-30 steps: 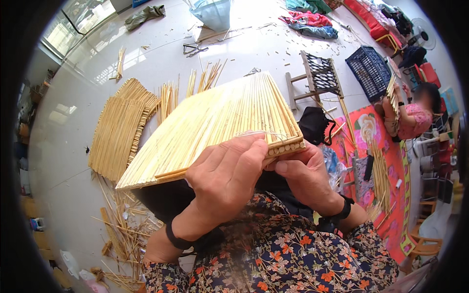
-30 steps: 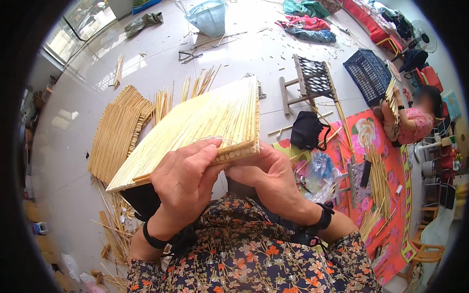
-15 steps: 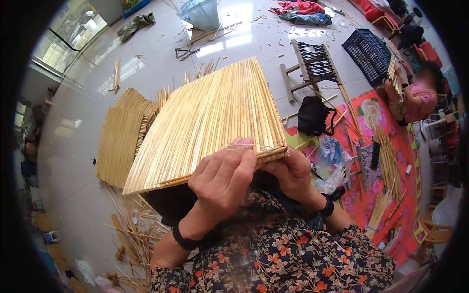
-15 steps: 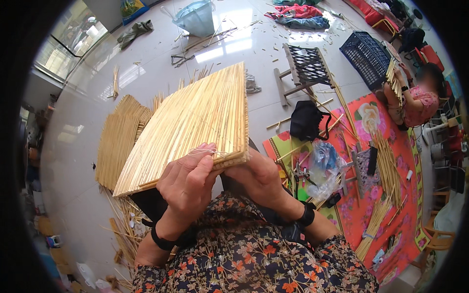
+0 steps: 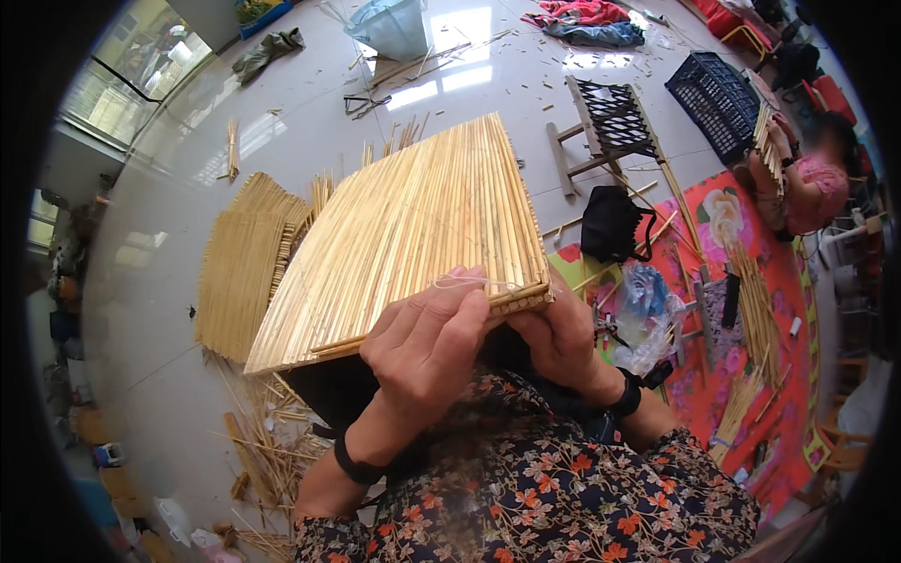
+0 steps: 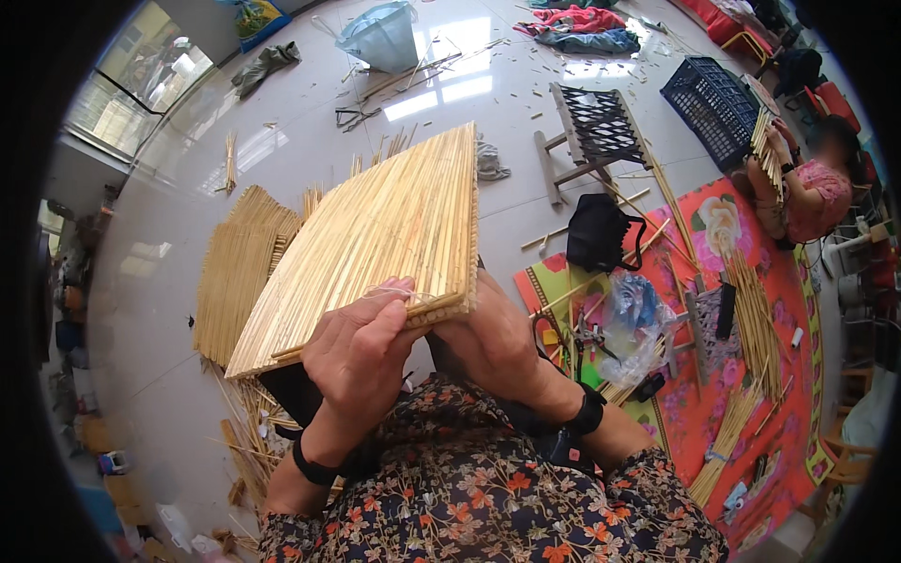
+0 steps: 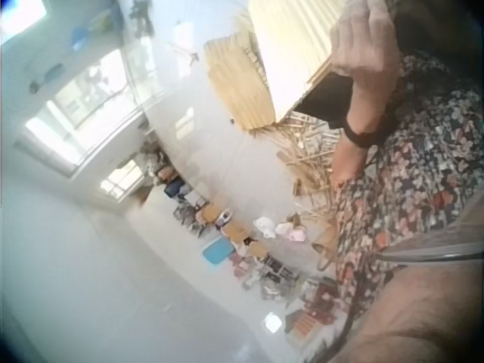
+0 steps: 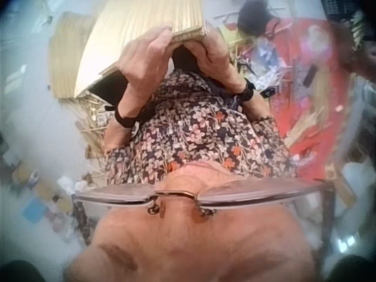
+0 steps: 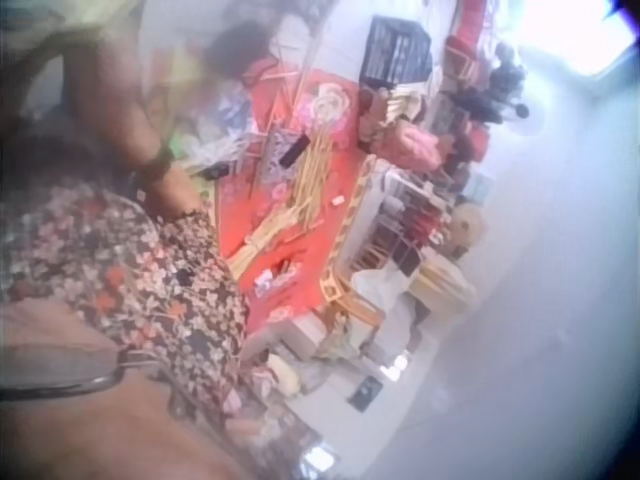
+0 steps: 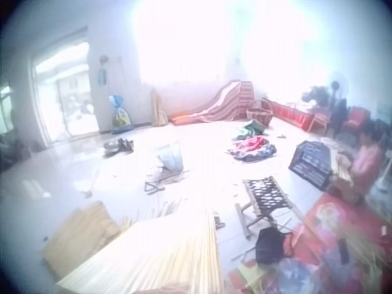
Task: The person weaves a bamboo mat by hand, threading a thin string through the edges of the bamboo strips to secure them. They repeatedly pull the string tight and adjust the alignment of the strips.
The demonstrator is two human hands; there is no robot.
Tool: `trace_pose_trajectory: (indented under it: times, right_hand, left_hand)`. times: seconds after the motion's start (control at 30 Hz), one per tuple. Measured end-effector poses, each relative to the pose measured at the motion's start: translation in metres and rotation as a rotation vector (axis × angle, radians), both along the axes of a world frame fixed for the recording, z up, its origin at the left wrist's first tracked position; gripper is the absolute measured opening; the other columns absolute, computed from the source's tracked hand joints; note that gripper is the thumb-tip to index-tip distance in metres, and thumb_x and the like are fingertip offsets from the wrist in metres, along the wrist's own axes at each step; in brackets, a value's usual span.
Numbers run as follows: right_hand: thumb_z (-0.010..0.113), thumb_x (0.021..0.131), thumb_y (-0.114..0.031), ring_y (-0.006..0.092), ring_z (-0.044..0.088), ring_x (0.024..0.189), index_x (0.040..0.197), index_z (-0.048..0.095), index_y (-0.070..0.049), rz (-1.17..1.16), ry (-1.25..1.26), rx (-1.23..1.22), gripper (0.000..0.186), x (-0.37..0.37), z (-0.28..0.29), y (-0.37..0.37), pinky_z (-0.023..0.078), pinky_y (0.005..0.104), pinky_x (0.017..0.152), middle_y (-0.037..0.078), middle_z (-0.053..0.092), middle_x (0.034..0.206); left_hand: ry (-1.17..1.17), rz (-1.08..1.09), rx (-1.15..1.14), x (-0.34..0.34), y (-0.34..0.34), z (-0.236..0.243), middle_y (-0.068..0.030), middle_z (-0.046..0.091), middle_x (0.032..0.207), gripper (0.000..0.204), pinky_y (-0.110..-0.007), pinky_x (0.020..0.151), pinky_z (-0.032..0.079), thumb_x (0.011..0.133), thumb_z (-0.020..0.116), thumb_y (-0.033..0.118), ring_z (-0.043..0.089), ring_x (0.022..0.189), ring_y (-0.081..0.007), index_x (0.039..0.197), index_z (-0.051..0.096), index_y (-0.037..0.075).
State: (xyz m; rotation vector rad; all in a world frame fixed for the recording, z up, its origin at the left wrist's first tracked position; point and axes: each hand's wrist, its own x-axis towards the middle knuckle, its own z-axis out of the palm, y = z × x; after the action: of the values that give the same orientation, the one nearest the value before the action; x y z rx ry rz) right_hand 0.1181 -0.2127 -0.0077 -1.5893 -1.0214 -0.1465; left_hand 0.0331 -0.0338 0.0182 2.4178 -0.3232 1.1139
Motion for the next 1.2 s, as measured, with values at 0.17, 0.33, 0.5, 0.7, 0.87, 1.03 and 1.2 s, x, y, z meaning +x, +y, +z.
trace_pose_trajectory:
  times: [0.17,0.33,0.5,0.7,0.87,1.03,1.2]
  right_hand:
    - [0.073,0.098,0.006,0.0339,0.072,0.118,0.135,0.068,0.004,0.078,0.202,-0.018,0.038,-0.002,-0.005,-0.007,0.057,0.0391,0.099,0.019,0.073,0.125]
    - [0.072,0.098,0.006,0.0238,0.071,0.124,0.140,0.068,0.002,0.192,0.650,0.101,0.042,-0.013,-0.004,-0.010,0.056,0.0337,0.102,0.015,0.074,0.127]
    - [0.070,0.098,0.008,0.0273,0.072,0.110,0.116,0.072,0.003,0.114,0.175,-0.154,0.019,-0.006,-0.025,-0.015,0.059,0.0369,0.102,0.013,0.073,0.114]
    - [0.074,0.093,0.011,0.0264,0.069,0.095,0.104,0.071,0.001,0.107,0.278,0.098,0.015,-0.011,-0.039,-0.016,0.061,0.0436,0.098,0.012,0.070,0.101]
    - [0.077,0.090,0.013,0.0222,0.069,0.094,0.108,0.073,-0.001,-0.009,0.213,0.310,0.024,-0.002,-0.018,-0.022,0.061,0.0381,0.086,0.012,0.067,0.107]
    - [0.078,0.083,0.019,0.0218,0.070,0.090,0.106,0.071,-0.002,0.073,0.306,0.559,0.031,0.008,-0.013,-0.027,0.061,0.0330,0.070,0.014,0.065,0.114]
    - [0.074,0.091,0.010,0.0260,0.072,0.075,0.106,0.067,-0.002,0.455,0.710,0.787,0.021,0.007,0.003,-0.025,0.061,0.0333,0.059,0.020,0.070,0.115]
  left_hand:
    - [0.042,0.023,0.056,-0.004,0.002,-0.005,-0.0172,0.082,0.118,0.041,-0.038,0.083,0.062,0.088,0.091,0.007,0.082,0.103,-0.0312,0.121,0.067,0.004]
    - [0.041,0.013,0.072,-0.005,0.001,-0.006,-0.0168,0.083,0.118,0.040,-0.038,0.084,0.062,0.089,0.090,0.008,0.082,0.103,-0.0313,0.121,0.066,0.004]
    - [0.009,0.030,-0.002,-0.005,0.003,-0.007,-0.0175,0.083,0.117,0.039,-0.037,0.083,0.063,0.090,0.088,0.005,0.081,0.102,-0.0301,0.123,0.067,0.004]
    - [0.033,0.018,-0.060,-0.003,0.006,0.001,-0.0184,0.083,0.117,0.032,-0.037,0.087,0.062,0.091,0.086,0.001,0.081,0.102,-0.0312,0.119,0.069,0.003]
    - [-0.016,0.047,-0.038,0.006,0.007,0.003,-0.0148,0.083,0.111,0.033,-0.037,0.079,0.063,0.086,0.090,0.009,0.081,0.096,-0.0311,0.112,0.071,0.003]
    - [-0.009,0.036,-0.050,0.003,0.006,-0.002,-0.0147,0.083,0.111,0.032,-0.038,0.080,0.063,0.087,0.090,0.009,0.081,0.097,-0.0313,0.112,0.071,0.003]
    - [0.002,0.032,-0.044,0.004,0.008,0.000,-0.0146,0.083,0.112,0.031,-0.038,0.079,0.063,0.087,0.089,0.008,0.082,0.097,-0.0310,0.112,0.072,0.003]
